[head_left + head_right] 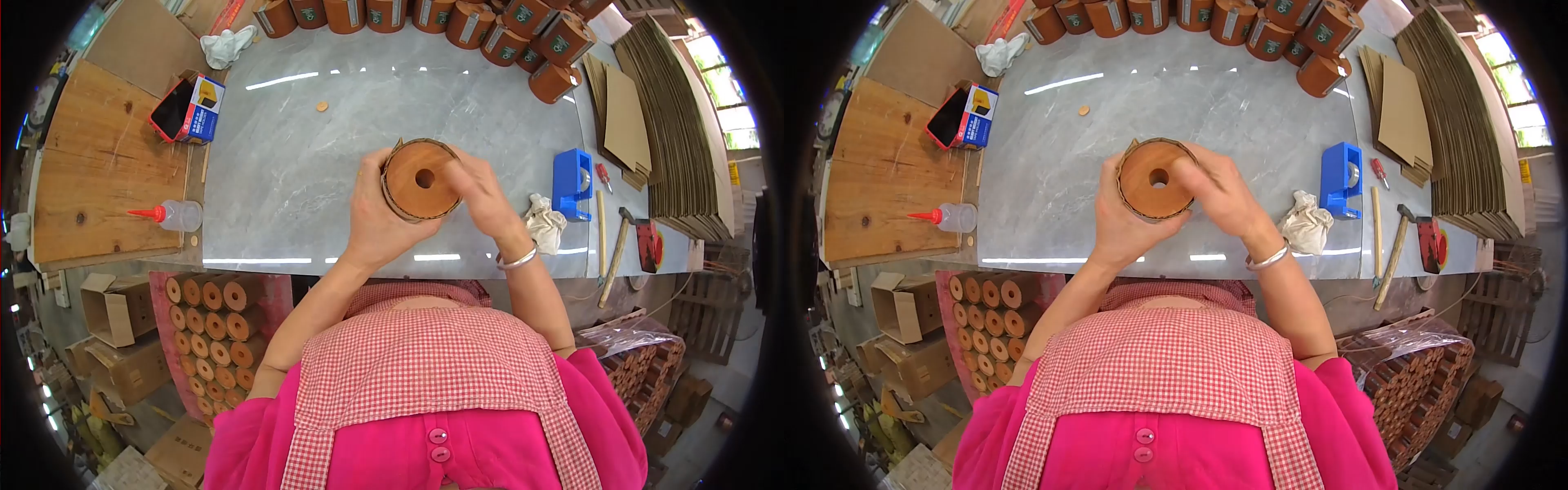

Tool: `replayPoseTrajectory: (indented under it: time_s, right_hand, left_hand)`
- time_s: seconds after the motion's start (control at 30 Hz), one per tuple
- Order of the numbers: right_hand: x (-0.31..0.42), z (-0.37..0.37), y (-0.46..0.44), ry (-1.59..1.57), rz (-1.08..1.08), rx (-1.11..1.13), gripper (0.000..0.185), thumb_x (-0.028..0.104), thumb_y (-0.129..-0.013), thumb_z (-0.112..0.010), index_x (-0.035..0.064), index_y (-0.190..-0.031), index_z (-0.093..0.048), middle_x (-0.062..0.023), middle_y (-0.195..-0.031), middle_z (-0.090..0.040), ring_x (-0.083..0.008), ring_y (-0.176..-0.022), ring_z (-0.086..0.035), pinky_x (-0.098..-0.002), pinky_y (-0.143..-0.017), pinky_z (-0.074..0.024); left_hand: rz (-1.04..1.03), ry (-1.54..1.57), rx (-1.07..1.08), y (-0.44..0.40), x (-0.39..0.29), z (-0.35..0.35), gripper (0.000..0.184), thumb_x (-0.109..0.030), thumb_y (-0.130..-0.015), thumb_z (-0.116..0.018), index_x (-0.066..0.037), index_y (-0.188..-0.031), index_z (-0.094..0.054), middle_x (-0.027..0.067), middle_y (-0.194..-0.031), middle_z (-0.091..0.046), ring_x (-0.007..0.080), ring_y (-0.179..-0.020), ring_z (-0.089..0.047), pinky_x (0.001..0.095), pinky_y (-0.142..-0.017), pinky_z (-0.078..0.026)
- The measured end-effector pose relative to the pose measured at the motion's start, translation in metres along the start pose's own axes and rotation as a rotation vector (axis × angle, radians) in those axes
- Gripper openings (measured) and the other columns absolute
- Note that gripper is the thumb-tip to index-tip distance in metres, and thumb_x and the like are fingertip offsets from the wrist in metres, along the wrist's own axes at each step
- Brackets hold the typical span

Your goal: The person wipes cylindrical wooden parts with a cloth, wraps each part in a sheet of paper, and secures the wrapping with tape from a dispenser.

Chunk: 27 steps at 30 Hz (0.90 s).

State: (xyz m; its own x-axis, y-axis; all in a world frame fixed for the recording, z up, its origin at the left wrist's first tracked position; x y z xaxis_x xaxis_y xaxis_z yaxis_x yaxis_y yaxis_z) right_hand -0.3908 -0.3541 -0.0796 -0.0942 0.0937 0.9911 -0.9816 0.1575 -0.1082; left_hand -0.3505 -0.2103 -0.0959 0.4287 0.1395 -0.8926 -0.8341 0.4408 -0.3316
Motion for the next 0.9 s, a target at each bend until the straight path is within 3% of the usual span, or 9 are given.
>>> replayPoseTrajectory:
  time_s: [0.1,0.2,0.3,0.33,0.37,0.47,0.77,0.83,0.9]
  right_hand:
    - [-0.049,-0.003,0.007,0.087,-0.161,0.057,0.049,0.037,-0.105,-0.048,-0.0059,-0.121,-0.064,-0.0132,-0.101,-0.070,-0.0187,-0.096,-0.062,-0.0324,-0.089,-0.0490]
    - [-0.058,-0.005,0.006,0.033,-0.124,0.033,0.047,0.036,-0.105,-0.048,-0.0062,-0.120,-0.064,-0.0149,-0.100,-0.070,-0.0186,-0.097,-0.062,-0.0329,-0.089,-0.0493]
    - [-0.036,-0.002,0.007,0.158,-0.116,0.049,0.046,0.033,-0.105,-0.047,-0.0070,-0.121,-0.063,-0.0149,-0.103,-0.070,-0.0181,-0.098,-0.062,-0.0329,-0.090,-0.0493]
    - [-0.016,-0.006,0.005,0.075,-0.074,0.015,0.045,0.031,-0.106,-0.046,-0.0071,-0.122,-0.062,-0.0143,-0.104,-0.070,-0.0179,-0.098,-0.061,-0.0329,-0.090,-0.0491]
    - [-0.005,-0.009,0.010,-0.017,-0.052,-0.017,0.044,0.030,-0.106,-0.045,-0.0072,-0.123,-0.062,-0.0136,-0.106,-0.069,-0.0177,-0.098,-0.061,-0.0329,-0.090,-0.0489]
    - [-0.057,-0.010,0.014,-0.003,-0.155,0.058,0.043,0.028,-0.106,-0.044,-0.0066,-0.124,-0.061,-0.0128,-0.108,-0.068,-0.0174,-0.100,-0.061,-0.0324,-0.091,-0.0484]
    - [-0.060,-0.010,0.012,0.063,-0.135,0.010,0.045,0.031,-0.108,-0.042,-0.0068,-0.122,-0.061,-0.0119,-0.106,-0.068,-0.0181,-0.100,-0.060,-0.0329,-0.091,-0.0477]
    - [-0.057,-0.004,0.020,0.150,-0.205,0.080,0.050,0.035,-0.108,-0.040,-0.0067,-0.126,-0.060,-0.0134,-0.114,-0.068,-0.0197,-0.107,-0.060,-0.0331,-0.096,-0.0467]
    - [-0.052,0.004,0.030,0.105,-0.237,0.099,0.055,0.039,-0.109,-0.037,-0.0067,-0.132,-0.058,-0.0149,-0.123,-0.066,-0.0216,-0.114,-0.060,-0.0332,-0.100,-0.0453]
  left_hand:
    - [0.029,-0.079,0.049,0.010,0.029,-0.010,0.089,-0.016,-0.059,-0.095,-0.002,-0.134,-0.049,0.0123,-0.123,-0.061,0.0231,-0.113,-0.063,0.0361,-0.094,-0.053]
    - [-0.067,-0.158,0.094,0.009,0.034,-0.012,0.084,-0.019,-0.058,-0.094,-0.006,-0.131,-0.055,0.0136,-0.121,-0.061,0.0322,-0.109,-0.061,0.0418,-0.092,-0.051]
    - [-0.021,0.015,0.060,0.007,0.027,-0.009,0.079,-0.020,-0.058,-0.094,-0.006,-0.128,-0.059,0.0139,-0.120,-0.061,0.0322,-0.108,-0.061,0.0417,-0.091,-0.051]
    - [-0.141,-0.047,0.036,0.003,0.009,-0.003,0.081,-0.019,-0.058,-0.094,-0.005,-0.128,-0.057,0.0145,-0.120,-0.062,0.0322,-0.108,-0.061,0.0410,-0.092,-0.051]
    - [-0.117,-0.043,0.037,0.002,0.012,0.000,0.082,-0.019,-0.058,-0.094,-0.005,-0.129,-0.057,0.0145,-0.119,-0.062,0.0321,-0.109,-0.061,0.0409,-0.093,-0.051]
    - [-0.033,0.002,0.032,0.011,0.030,-0.004,0.085,-0.021,-0.057,-0.095,-0.005,-0.130,-0.055,0.0142,-0.118,-0.063,0.0322,-0.111,-0.062,0.0407,-0.094,-0.051]
    - [0.091,0.065,0.101,0.016,0.043,-0.006,0.087,-0.022,-0.057,-0.096,-0.003,-0.132,-0.056,0.0134,-0.124,-0.065,0.0275,-0.114,-0.064,0.0394,-0.096,-0.052]
    - [0.076,0.055,0.121,0.014,0.039,-0.003,0.084,-0.023,-0.058,-0.096,-0.003,-0.131,-0.057,0.0137,-0.123,-0.066,0.0288,-0.114,-0.065,0.0401,-0.096,-0.053]
    - [-0.251,-0.111,0.124,0.013,0.012,0.001,0.080,-0.022,-0.059,-0.095,-0.003,-0.128,-0.058,0.0138,-0.122,-0.066,0.0301,-0.115,-0.064,0.0410,-0.096,-0.053]
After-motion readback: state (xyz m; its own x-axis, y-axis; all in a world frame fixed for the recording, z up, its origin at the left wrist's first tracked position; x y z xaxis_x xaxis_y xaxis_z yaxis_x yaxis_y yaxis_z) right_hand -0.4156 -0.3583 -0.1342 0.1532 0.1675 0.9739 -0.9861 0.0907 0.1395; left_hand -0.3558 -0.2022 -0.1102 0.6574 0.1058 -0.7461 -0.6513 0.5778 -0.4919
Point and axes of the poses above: each hand's wrist, its own y-axis away from the middle knuckle, its own z-axis out of the back of the hand, x = y × z, the point moved 7 cm from there along -y, towards the middle knuckle
